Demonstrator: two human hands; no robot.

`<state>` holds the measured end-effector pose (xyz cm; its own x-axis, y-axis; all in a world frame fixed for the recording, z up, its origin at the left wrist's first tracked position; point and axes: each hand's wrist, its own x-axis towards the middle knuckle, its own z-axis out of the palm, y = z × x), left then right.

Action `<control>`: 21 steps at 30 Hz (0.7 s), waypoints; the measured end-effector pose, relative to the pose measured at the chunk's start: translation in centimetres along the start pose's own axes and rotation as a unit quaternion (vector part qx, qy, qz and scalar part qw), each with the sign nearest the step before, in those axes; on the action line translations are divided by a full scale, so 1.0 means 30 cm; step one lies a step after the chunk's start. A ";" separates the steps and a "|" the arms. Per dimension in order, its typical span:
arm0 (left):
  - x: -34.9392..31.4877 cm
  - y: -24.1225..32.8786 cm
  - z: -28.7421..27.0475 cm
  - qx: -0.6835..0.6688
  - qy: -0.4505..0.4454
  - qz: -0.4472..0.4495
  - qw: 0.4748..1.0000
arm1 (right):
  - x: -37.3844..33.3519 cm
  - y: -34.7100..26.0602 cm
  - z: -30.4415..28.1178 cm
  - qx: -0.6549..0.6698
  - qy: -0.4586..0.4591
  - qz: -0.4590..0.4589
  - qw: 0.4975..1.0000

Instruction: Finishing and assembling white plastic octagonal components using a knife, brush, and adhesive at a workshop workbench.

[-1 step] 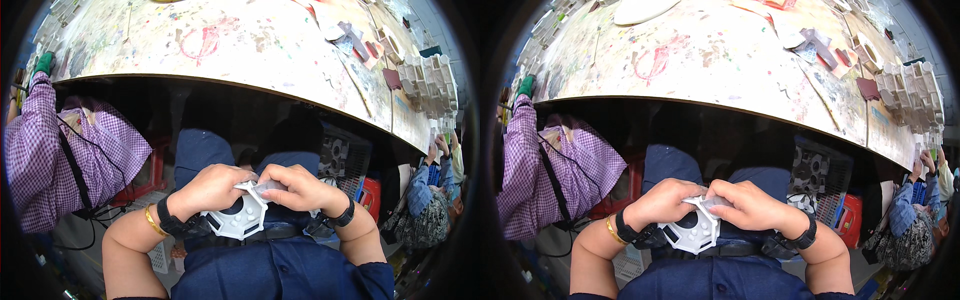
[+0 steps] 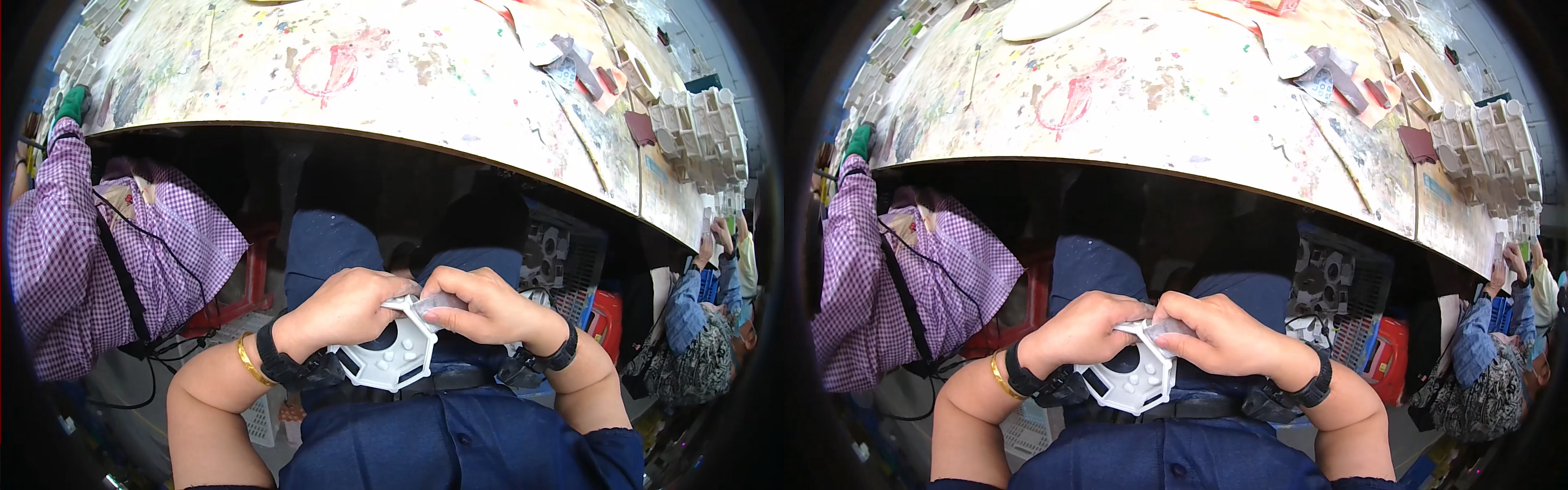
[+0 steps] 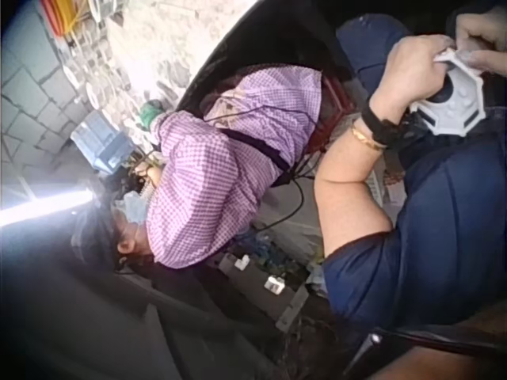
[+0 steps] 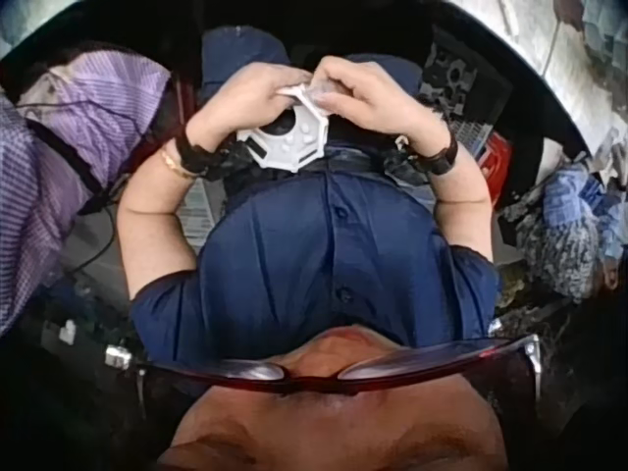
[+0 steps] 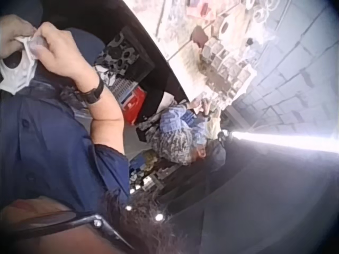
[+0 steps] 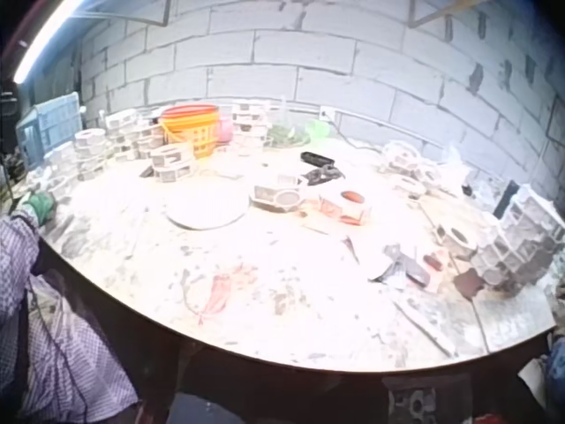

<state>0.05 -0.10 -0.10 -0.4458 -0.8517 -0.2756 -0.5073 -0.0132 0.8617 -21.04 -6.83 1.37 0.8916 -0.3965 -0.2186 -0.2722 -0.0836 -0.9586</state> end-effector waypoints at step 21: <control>0.007 0.007 0.006 0.007 -0.004 0.006 1.000 | 0.001 -0.007 0.027 -0.052 0.025 -0.047 0.997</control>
<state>-0.30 -0.18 -0.06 -0.4572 -0.8477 -0.2689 -0.5125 0.0041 0.8587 -20.66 -6.09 1.42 0.8969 -0.4266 -0.1164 -0.2261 -0.2162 -0.9498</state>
